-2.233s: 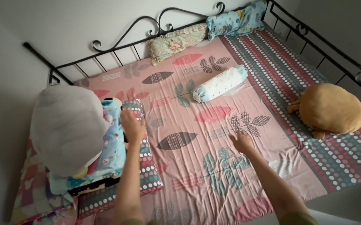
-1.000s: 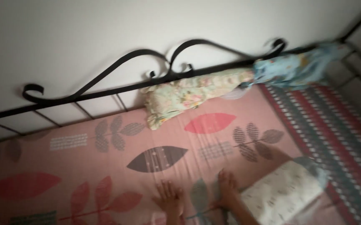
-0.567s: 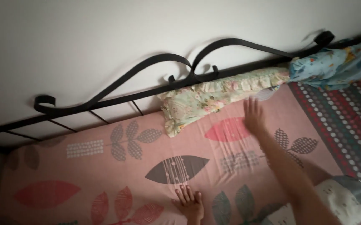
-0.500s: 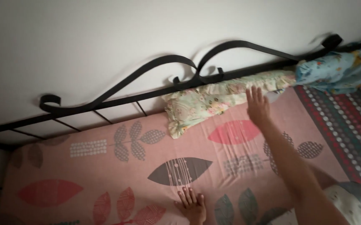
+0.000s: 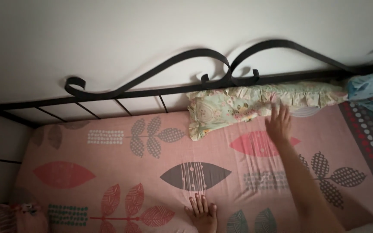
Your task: The person folds a leopard-print blanket, a light blue blanket, and a pink towel on a bed, then stacks them with other bedding items. The person also moves several pillows and cushions to the side of the bed.
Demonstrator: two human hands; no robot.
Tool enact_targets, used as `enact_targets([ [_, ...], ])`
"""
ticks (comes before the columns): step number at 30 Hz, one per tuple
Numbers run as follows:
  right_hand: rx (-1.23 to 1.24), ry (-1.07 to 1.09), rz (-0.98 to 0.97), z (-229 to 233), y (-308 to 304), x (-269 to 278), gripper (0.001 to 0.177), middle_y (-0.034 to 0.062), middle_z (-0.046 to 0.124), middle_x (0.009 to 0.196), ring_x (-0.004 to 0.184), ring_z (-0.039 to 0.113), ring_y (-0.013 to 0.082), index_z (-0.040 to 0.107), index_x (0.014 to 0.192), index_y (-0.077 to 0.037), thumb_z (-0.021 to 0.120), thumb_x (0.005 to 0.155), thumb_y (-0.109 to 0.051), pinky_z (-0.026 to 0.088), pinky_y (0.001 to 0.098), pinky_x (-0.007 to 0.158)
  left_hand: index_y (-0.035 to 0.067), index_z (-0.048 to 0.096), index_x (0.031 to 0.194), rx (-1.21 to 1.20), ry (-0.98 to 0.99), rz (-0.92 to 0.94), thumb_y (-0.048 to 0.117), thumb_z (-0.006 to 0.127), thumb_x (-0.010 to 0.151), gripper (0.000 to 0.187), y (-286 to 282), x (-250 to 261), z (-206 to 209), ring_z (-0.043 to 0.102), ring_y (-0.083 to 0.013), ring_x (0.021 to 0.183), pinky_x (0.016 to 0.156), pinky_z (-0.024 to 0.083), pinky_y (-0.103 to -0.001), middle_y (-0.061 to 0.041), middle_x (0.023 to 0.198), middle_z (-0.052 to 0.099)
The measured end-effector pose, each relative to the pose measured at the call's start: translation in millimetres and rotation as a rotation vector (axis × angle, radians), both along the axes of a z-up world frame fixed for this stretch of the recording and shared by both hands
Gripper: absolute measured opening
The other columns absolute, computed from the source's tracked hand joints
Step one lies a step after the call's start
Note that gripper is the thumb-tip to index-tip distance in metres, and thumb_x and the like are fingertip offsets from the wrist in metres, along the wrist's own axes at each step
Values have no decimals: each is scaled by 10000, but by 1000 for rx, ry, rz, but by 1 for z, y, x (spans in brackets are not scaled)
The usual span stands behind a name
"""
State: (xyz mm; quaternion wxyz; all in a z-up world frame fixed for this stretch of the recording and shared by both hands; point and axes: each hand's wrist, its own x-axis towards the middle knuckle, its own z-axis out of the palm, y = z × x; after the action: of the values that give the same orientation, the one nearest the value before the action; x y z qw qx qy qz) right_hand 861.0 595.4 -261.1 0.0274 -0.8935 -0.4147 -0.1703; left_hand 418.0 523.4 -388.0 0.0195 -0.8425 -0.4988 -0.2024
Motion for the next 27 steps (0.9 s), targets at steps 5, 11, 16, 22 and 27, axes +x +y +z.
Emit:
enact_targets([
  [5, -222, -260, -32, 35, 18, 41, 1543, 65, 595, 1445, 1207, 576, 285, 78, 1738, -103, 800, 538, -750, 386, 451, 1034, 185, 184, 1557, 67, 122, 56, 687, 215, 1014, 740, 1, -3, -24, -41, -362, 1615, 1268, -101, -646, -50, 1728, 48],
  [11, -295, -277, 115, -40, 4, 33, 292, 127, 619, 1344, 1319, 483, 384, 788, 959, -159, 564, 1039, -329, 279, 540, 1230, 126, 340, 1578, -53, 43, -30, 582, 346, 1034, 710, -3, -6, -23, 122, -394, 1576, 1242, -47, -686, -127, 1691, 209],
  [16, -85, -47, 421, -139, -81, 11, 414, 199, 616, 1114, 1067, 549, 470, 734, 1116, -19, 649, 711, -44, 415, 590, 1094, 211, 260, 1606, -994, 99, 70, 613, 397, 961, 773, 4, -3, -3, -73, -358, 1579, 1177, -146, -708, -43, 1713, 54],
  [22, -125, 10, 607, -153, -209, -81, 279, 182, 662, 1170, 985, 668, 369, 726, 972, -54, 651, 703, -53, 483, 541, 972, 373, 456, 1503, -1464, -1632, 386, 681, 455, 961, 624, -5, -2, 3, 418, -231, 1372, 841, 345, -469, 52, 1540, 439],
  [27, -35, 509, 513, -112, -313, -161, 530, 90, 698, 1162, 990, 701, 371, 705, 1012, -126, 811, 608, -451, 541, 473, 905, 411, 530, 1256, -1479, -2442, 591, 680, 536, 925, 426, -75, -13, 62, 597, -183, 1112, 661, 549, -389, 86, 1256, 555],
])
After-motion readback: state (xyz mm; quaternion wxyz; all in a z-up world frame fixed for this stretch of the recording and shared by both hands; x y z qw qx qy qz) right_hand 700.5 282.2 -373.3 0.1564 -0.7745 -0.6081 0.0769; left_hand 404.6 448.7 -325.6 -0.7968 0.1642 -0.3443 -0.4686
